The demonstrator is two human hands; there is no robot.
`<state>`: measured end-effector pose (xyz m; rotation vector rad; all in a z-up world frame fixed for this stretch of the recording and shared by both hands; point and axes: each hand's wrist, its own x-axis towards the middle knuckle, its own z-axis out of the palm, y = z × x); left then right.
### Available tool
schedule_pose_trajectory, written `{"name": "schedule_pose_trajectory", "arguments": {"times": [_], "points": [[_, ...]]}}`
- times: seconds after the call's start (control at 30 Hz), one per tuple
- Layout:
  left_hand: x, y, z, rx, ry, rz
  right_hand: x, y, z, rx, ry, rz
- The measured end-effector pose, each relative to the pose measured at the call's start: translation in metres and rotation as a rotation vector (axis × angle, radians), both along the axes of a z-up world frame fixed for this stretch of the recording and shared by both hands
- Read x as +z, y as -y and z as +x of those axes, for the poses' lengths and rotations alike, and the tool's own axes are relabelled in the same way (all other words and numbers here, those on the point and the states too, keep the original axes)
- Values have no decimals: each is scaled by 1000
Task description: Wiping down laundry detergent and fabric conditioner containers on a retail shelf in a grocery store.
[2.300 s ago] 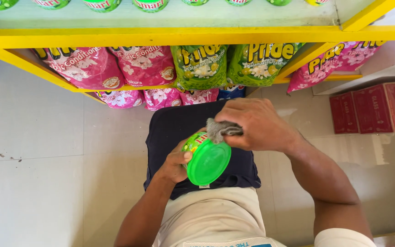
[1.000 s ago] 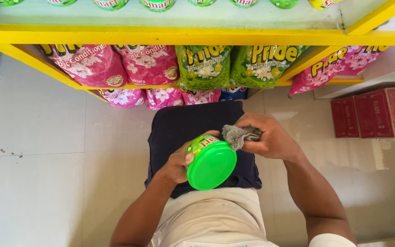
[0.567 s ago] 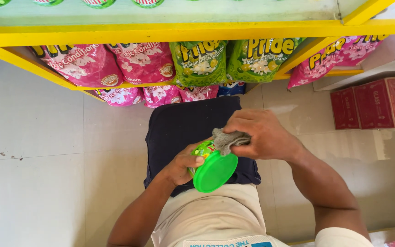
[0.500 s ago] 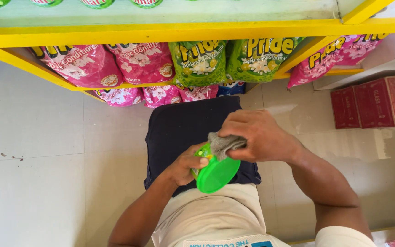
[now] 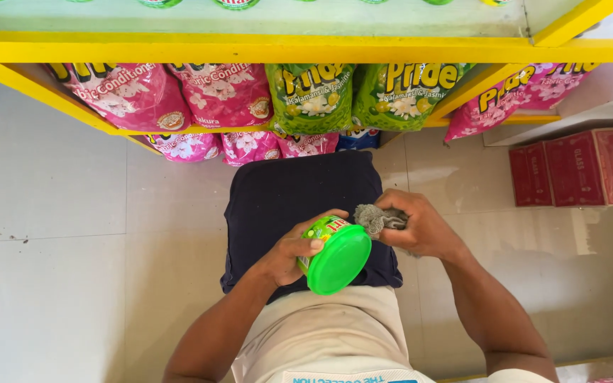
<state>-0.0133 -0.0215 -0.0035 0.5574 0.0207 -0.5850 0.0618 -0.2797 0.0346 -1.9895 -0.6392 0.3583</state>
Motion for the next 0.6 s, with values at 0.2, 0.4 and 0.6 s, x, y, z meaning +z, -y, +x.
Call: {"name": "schedule_pose_trajectory", "arguments": {"times": [0.2, 0.4, 0.6], "points": [[16, -7, 8, -56, -7, 36, 31, -18, 13, 40, 120, -1], [-9, -4, 3, -78, -15, 65, 66, -38, 21, 184, 237, -81], [-53, -1, -1, -100, -16, 67, 68, -48, 25, 300, 416, -317]]}}
